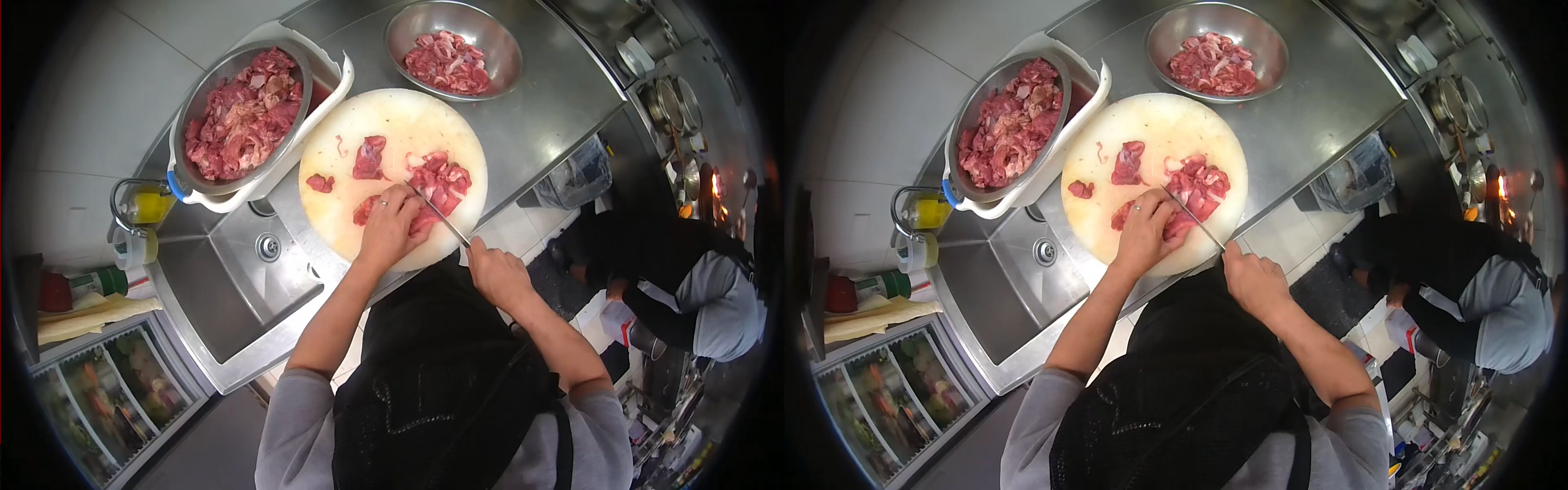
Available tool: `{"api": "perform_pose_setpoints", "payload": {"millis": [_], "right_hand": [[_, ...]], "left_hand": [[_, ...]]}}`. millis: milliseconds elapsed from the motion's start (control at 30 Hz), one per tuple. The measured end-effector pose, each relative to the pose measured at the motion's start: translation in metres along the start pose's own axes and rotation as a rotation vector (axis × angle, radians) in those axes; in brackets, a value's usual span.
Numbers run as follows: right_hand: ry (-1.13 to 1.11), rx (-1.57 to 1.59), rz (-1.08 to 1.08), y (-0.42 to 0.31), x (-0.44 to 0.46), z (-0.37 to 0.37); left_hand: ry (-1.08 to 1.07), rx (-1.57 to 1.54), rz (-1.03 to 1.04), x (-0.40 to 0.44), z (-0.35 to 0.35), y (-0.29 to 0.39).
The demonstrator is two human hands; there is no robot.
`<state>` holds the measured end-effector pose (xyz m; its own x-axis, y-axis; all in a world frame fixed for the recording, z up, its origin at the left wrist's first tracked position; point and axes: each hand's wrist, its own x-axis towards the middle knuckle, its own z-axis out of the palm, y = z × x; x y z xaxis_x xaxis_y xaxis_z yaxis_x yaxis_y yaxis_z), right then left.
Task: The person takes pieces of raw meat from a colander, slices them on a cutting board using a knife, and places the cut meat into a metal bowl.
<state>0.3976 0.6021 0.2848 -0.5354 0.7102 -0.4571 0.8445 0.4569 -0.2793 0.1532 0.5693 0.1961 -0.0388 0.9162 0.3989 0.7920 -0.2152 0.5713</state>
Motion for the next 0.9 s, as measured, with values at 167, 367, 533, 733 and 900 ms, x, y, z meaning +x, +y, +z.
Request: {"api": "perform_pose_setpoints", "payload": {"millis": [167, 367, 533, 733, 900], "right_hand": [[-0.081, -0.005, 0.009, -0.007, 0.005, -0.008], [0.005, -0.018, -0.093, -0.031, 0.072, -0.003], [-0.085, -0.008, 0.008, -0.013, 0.012, -0.008], [-0.021, -0.018, -0.061, -0.028, 0.072, 0.004], [-0.129, 0.024, 0.052, -0.026, 0.025, -0.01]], "left_hand": [[-0.006, -0.017, 0.014, -0.001, 0.003, -0.003], [0.004, -0.012, -0.065, -0.002, 0.003, -0.007], [-0.028, -0.005, -0.016, -0.005, 0.005, -0.01], [-0.034, 0.007, -0.059, -0.005, 0.007, -0.012], [-0.019, 0.004, -0.036, -0.007, 0.003, -0.007]]}}
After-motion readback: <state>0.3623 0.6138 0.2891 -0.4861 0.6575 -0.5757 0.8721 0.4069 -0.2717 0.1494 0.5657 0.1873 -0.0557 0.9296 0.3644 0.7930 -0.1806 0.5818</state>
